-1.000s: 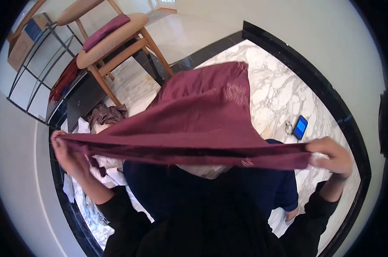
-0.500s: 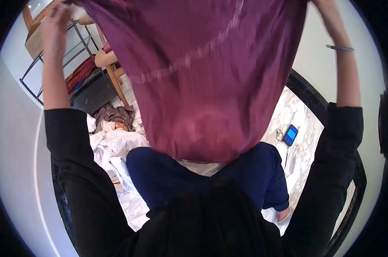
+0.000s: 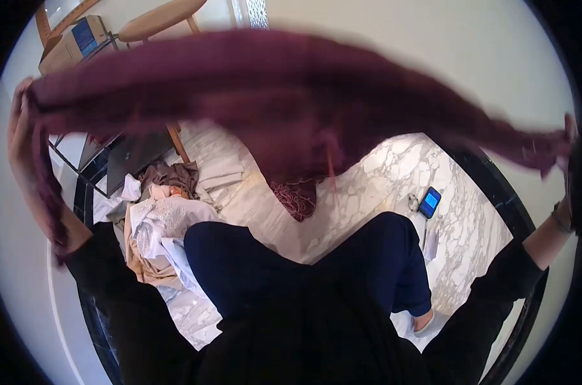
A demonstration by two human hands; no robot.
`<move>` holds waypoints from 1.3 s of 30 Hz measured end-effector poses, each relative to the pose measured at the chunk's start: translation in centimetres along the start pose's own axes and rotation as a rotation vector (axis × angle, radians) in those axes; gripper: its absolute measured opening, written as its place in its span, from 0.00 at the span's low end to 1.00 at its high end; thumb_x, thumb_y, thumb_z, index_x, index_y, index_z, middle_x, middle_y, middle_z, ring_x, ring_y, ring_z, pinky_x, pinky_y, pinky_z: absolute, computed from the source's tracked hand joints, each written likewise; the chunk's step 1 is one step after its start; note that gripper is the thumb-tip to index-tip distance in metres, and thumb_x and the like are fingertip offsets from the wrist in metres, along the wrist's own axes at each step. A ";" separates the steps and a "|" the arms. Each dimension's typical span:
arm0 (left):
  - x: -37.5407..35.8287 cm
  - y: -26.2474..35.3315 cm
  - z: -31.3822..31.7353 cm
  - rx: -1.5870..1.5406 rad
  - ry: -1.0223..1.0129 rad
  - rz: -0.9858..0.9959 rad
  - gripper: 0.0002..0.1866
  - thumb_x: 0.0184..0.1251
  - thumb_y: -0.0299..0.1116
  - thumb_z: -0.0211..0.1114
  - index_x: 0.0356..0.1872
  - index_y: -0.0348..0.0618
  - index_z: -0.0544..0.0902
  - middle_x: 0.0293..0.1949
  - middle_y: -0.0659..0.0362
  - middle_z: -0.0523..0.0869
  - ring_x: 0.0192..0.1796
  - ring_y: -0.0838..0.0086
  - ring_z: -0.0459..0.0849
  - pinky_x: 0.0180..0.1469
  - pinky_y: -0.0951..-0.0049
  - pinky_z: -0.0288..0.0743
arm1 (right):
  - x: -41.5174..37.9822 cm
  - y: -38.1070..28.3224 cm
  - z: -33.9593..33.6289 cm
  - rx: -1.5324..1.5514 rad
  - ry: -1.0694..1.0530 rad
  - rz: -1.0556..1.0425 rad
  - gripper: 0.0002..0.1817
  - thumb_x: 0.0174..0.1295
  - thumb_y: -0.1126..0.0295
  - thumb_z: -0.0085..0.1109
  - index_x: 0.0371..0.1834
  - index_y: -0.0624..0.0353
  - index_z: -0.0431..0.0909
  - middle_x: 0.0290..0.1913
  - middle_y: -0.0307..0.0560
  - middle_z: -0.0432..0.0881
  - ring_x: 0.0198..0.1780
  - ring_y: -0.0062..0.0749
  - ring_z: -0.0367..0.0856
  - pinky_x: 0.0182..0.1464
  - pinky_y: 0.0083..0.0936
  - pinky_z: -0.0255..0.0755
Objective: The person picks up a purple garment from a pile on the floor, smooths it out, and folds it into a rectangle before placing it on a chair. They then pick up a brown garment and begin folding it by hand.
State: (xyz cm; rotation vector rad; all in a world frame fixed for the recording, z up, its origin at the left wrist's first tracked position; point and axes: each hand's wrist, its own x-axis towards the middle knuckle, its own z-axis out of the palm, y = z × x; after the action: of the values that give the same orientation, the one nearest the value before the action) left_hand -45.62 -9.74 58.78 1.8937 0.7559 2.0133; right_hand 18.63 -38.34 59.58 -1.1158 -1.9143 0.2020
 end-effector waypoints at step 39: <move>-12.0 -11.8 7.9 -0.102 -0.312 0.026 0.13 0.68 0.42 0.61 0.34 0.42 0.74 0.59 0.50 0.75 0.61 0.66 0.72 0.67 0.64 0.59 | -4.6 8.6 11.3 -0.019 0.386 0.267 0.16 0.51 0.82 0.53 0.27 0.53 0.53 0.55 0.59 0.82 0.61 0.35 0.76 0.64 0.31 0.66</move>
State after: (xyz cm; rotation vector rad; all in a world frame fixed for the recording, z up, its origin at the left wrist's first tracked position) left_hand -38.38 -5.00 42.32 2.0961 0.5387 1.6763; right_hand 16.35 -33.77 45.50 -1.3167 -1.4291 0.1054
